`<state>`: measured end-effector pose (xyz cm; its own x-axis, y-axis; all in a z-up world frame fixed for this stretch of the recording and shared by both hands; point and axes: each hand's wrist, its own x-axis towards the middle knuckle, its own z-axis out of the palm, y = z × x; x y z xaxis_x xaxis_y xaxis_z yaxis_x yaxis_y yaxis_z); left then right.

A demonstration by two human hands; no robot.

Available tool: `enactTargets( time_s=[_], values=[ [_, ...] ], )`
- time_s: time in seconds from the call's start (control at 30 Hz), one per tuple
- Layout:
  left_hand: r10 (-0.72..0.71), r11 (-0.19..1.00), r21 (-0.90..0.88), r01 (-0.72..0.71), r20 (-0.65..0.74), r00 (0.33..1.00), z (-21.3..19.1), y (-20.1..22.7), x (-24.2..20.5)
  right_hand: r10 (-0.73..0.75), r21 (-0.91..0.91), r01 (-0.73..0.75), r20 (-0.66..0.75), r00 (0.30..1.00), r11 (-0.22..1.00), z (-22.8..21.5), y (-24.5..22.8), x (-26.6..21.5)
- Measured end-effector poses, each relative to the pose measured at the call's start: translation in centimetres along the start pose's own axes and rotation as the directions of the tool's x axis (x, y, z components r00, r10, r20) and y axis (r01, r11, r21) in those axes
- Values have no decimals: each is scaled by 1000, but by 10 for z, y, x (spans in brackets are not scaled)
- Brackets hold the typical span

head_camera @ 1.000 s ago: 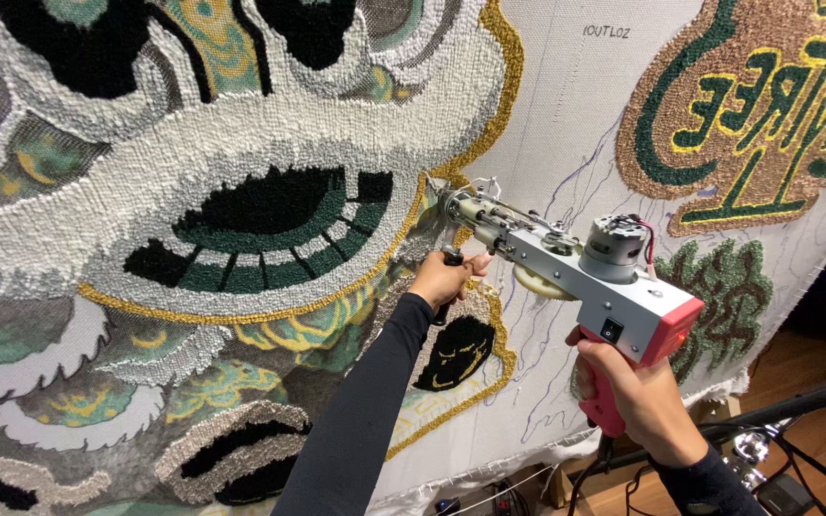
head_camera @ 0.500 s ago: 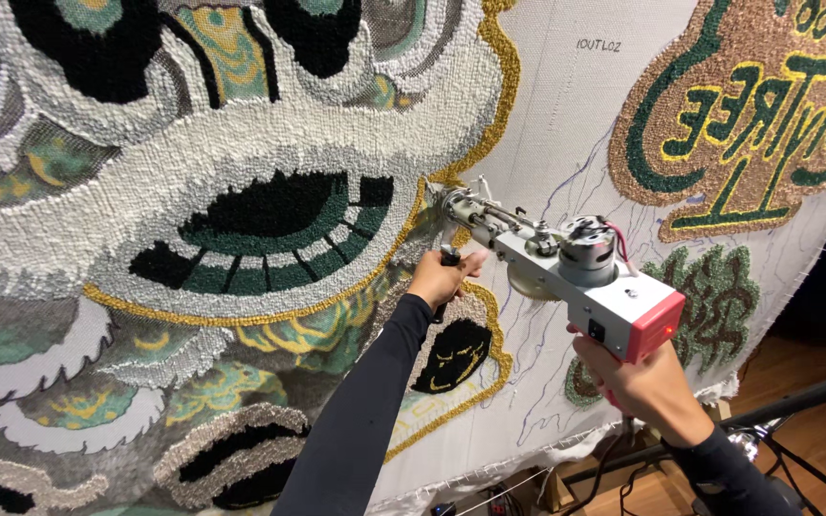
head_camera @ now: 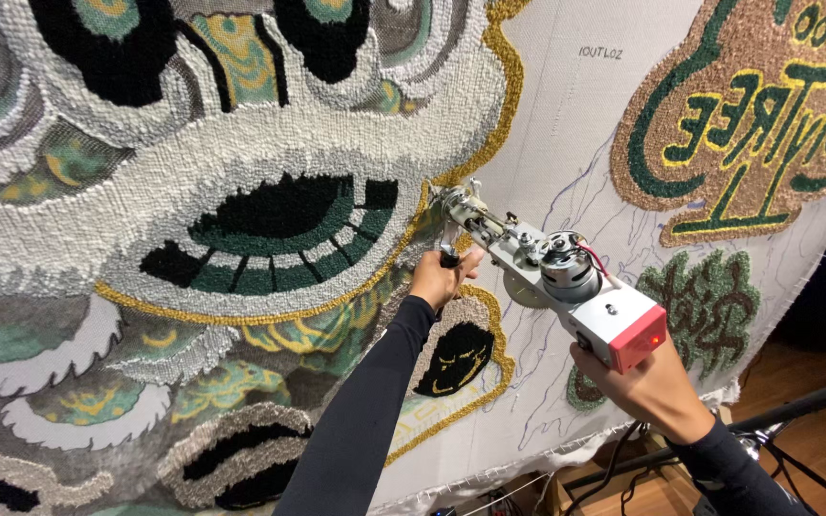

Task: The person uses a pneumatic tufting gun to apply yarn to a large canvas featuring a skull design. They then switch to using scissors to trim the yarn loops along the edges of the design for a clean finish.

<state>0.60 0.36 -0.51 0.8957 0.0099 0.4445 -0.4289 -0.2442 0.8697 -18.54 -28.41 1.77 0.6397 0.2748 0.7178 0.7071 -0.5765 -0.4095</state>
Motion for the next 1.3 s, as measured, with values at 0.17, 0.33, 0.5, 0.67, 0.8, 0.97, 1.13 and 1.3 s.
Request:
enactTargets(
  time_s=[0.17,0.33,0.5,0.67,0.8,0.97,1.13,1.3],
  values=[
    [-37,999,19,37,7,999,-3,5,-2,13,2,-13,1,1000,1000,3,4,1],
    [-68,998,-11,68,11,998,-4,5,-2,-16,41,17,-14,1000,999,5,3,0],
    [-12,1000,-27,12,-11,1000,-2,5,-1,-32,-35,32,-13,999,999,4,6,0],
    [-19,1000,13,20,-17,1000,-7,4,2,-46,-23,45,-27,999,999,6,7,2],
    [-63,995,71,64,-28,998,-7,5,3,-70,-46,68,-33,997,997,5,7,3],
    [-52,992,112,55,-29,998,-5,-3,12,-115,-32,115,-5,993,993,1,1,5],
    [55,996,77,-53,-19,998,-5,-3,8,-61,2,61,1,998,998,-3,-11,8],
    [-105,994,-5,105,-17,994,-8,9,5,-157,-72,156,-9,988,985,-2,-14,10]
  ],
)
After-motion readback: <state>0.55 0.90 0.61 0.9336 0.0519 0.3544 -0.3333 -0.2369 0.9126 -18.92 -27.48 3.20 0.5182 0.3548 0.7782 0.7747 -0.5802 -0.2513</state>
